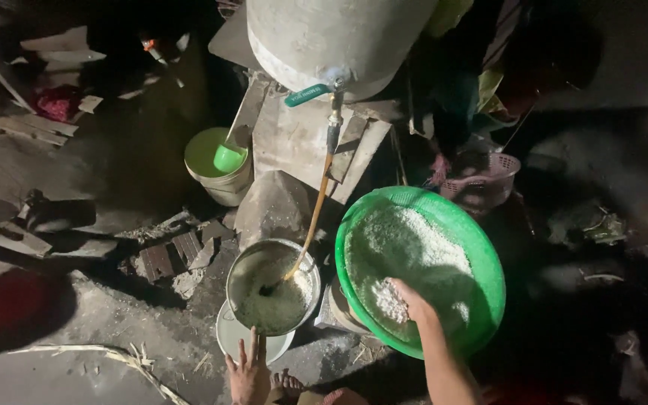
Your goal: Transferring rice from a large green basin into a smaller metal pot by hand.
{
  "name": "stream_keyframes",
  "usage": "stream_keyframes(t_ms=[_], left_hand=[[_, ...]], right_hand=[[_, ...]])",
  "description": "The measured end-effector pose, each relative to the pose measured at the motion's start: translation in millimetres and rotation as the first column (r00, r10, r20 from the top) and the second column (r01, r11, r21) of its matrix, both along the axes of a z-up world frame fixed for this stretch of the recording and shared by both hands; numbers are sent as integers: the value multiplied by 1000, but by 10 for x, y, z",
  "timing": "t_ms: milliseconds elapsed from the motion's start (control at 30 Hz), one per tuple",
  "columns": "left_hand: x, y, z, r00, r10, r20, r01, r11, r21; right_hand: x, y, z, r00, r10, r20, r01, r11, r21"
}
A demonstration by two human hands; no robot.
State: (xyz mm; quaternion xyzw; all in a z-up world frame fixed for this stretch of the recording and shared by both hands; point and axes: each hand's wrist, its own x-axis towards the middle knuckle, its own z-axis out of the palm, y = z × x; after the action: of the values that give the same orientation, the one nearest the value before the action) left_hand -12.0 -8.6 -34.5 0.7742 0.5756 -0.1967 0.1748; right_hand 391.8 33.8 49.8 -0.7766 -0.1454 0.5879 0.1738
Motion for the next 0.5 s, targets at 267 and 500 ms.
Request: stream_keyframes(t_ms=[267, 500], left_hand=[[37, 29, 127, 999, 16, -44, -19, 998, -63], [0, 50, 186, 1000, -11, 2, 11, 998, -55]], right_hand=[[104, 148, -193, 211, -798, -565, 971, 239, 25], [-172, 326, 295, 216, -615, -758, 972, 210, 107]])
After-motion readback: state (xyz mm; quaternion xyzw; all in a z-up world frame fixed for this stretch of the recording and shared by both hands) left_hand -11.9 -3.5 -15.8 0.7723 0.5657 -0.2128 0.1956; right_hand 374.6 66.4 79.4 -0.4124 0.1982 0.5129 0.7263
